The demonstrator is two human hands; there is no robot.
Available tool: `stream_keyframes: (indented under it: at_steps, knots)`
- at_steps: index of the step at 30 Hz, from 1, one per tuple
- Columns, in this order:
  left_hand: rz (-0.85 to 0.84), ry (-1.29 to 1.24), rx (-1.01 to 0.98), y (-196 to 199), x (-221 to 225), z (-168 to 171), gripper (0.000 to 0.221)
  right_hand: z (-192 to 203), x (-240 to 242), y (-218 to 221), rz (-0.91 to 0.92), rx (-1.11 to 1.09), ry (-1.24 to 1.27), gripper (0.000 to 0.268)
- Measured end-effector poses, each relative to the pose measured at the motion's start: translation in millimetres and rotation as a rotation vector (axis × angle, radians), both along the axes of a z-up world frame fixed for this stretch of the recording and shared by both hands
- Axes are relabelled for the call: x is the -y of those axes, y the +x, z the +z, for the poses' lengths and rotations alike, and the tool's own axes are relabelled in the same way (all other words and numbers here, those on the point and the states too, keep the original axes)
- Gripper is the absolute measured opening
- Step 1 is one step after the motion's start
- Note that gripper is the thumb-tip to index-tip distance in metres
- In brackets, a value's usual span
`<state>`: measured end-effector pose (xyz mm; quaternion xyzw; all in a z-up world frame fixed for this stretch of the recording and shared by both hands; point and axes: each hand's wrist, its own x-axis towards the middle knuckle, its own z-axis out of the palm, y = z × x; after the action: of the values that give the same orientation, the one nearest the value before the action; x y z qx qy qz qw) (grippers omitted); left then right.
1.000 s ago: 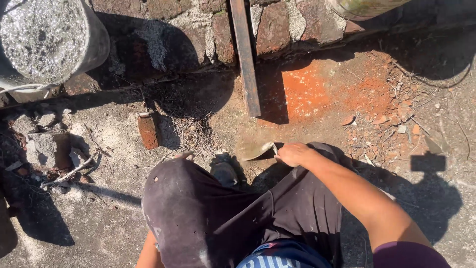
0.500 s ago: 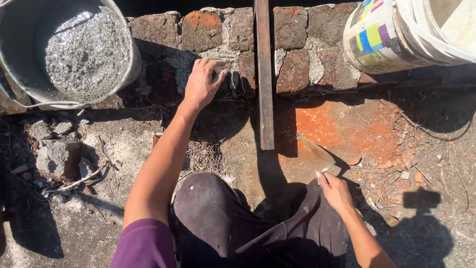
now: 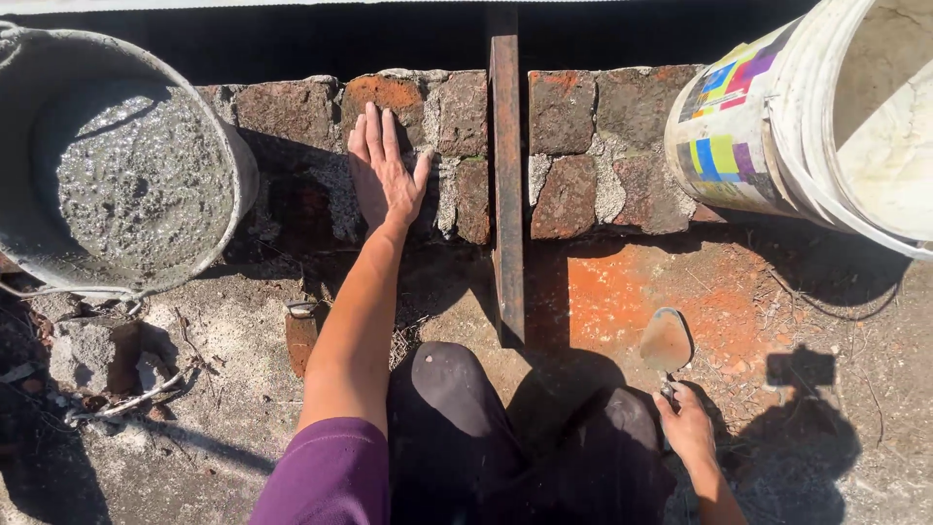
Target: Applying mortar to the joints of a brick wall using a hand trowel
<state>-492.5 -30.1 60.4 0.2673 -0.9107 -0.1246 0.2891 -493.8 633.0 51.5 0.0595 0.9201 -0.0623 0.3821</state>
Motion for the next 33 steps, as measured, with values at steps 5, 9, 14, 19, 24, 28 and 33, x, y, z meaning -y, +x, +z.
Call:
stream_keyframes:
  at_steps: [5, 9, 14, 19, 24, 28, 33]
  knots:
    - [0.014, -0.026, 0.049, -5, 1, 21, 0.079, 172, 101, -86, 0.059, -0.668, -0.358, 0.052]
    - [0.028, -0.014, 0.049, -9, -1, 26, 0.079, 320, 162, -145, 0.457, -1.317, -0.492, 0.053]
    - [-0.015, -0.002, 0.108, -6, -3, 43, 0.076, 351, 206, -222, 0.573, -1.116, -0.515, 0.070]
    - [-0.011, 0.019, 0.155, -8, -4, 46, 0.077, 293, 216, -259, 0.632, -0.702, -0.262, 0.076]
    - [0.086, 0.048, 0.361, -6, -2, 35, 0.089, 248, 217, -231, 0.826, -0.955, -0.258, 0.068]
    - [0.104, 0.052, 0.374, -16, -2, 35, 0.090, 248, 198, -238, 0.734, -0.923, -0.352, 0.055]
    - [-0.007, 0.019, 0.162, -8, -3, 49, 0.077, 284, 179, -247, 0.507, -0.918, -0.274, 0.063]
